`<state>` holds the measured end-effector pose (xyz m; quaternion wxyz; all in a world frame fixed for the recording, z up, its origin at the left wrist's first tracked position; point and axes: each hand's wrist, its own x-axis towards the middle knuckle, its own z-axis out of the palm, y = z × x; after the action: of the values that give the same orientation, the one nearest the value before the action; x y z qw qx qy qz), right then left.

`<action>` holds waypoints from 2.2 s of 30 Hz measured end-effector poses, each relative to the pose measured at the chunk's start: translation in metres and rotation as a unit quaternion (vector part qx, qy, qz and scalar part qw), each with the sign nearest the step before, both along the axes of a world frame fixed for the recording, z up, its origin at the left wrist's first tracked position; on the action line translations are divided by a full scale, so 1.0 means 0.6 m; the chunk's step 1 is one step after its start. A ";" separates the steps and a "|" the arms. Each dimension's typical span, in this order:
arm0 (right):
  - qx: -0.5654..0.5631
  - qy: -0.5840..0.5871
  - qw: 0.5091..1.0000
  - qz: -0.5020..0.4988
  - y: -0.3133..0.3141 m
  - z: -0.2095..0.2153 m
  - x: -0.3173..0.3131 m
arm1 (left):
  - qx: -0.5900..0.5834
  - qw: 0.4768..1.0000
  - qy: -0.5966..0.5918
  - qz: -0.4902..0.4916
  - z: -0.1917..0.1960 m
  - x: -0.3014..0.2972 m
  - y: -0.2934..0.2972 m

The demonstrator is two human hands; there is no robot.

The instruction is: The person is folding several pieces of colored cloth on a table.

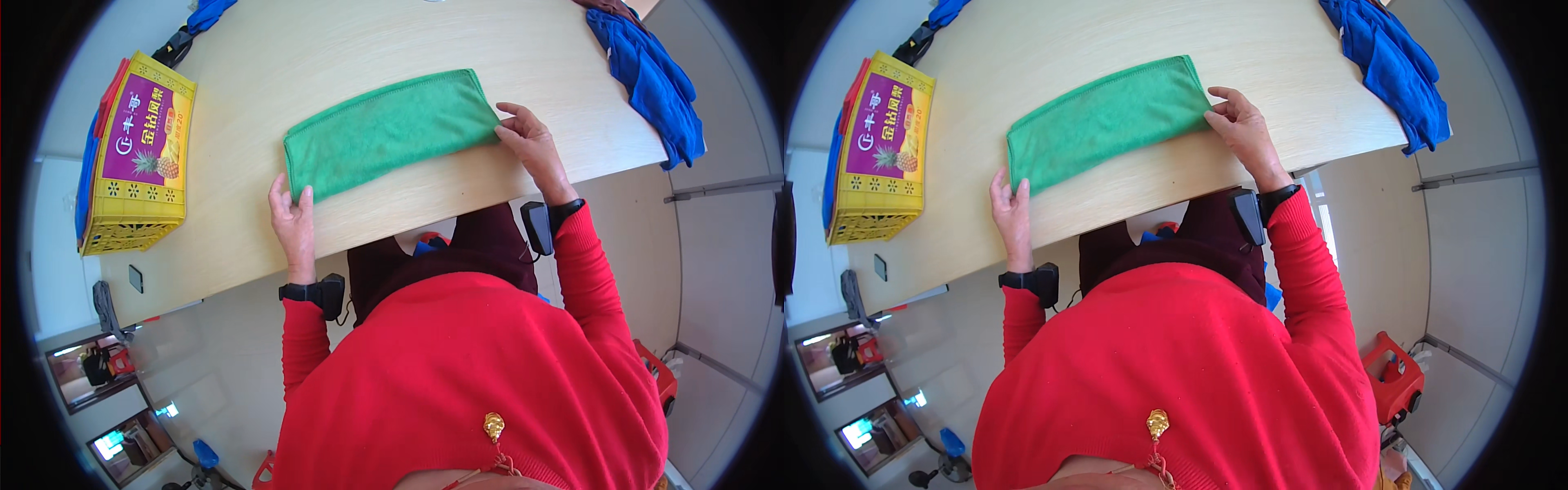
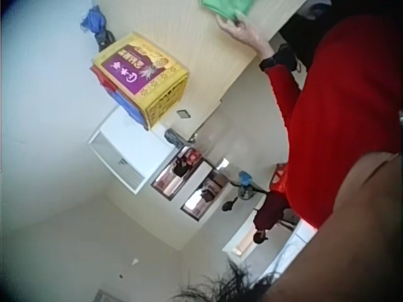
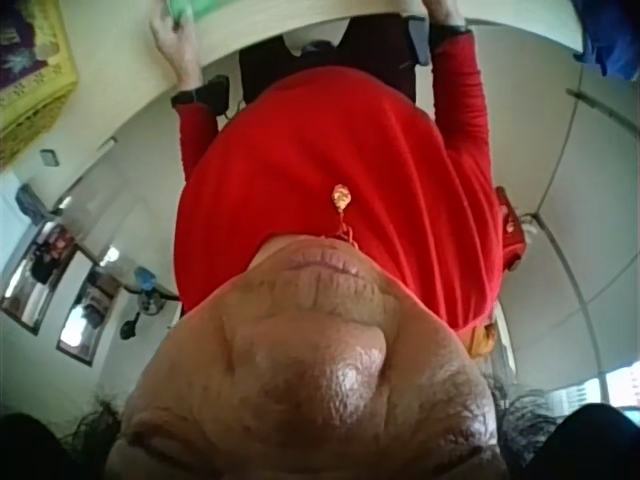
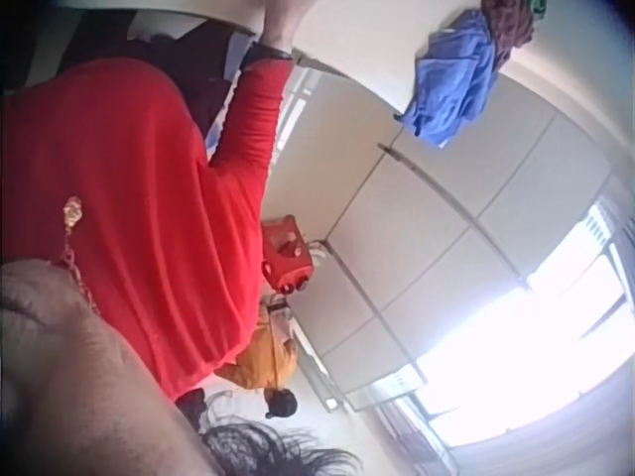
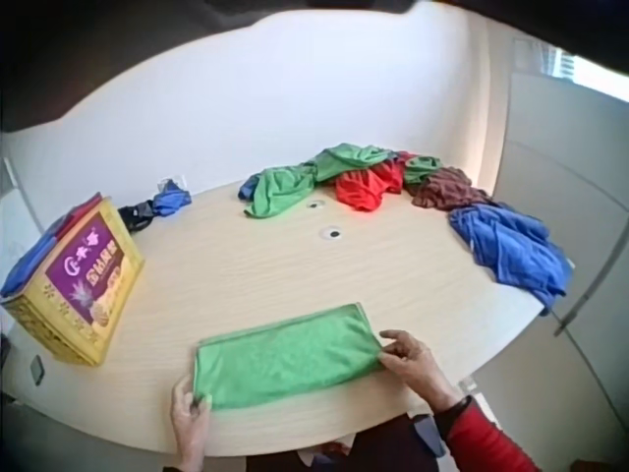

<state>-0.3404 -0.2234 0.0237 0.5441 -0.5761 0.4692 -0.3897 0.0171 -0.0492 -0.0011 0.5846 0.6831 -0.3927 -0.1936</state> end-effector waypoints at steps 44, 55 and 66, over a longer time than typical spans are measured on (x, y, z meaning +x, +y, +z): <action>0.269 -0.156 0.899 0.308 -0.034 0.047 -0.039 | 0.060 0.771 -0.456 -0.440 0.063 -0.185 -0.300; 0.278 -0.038 0.901 0.330 -0.026 0.052 -0.055 | 0.051 0.723 -0.552 -0.411 0.013 -0.203 -0.315; 0.232 -0.012 0.939 0.254 0.015 0.051 -0.102 | 0.044 0.713 -0.577 -0.395 0.010 -0.204 -0.315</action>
<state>-0.4014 -0.2145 0.0545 0.7491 -0.5294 0.3776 -0.1260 -0.1055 -0.2380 0.0050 0.0831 0.4696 -0.8789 0.0079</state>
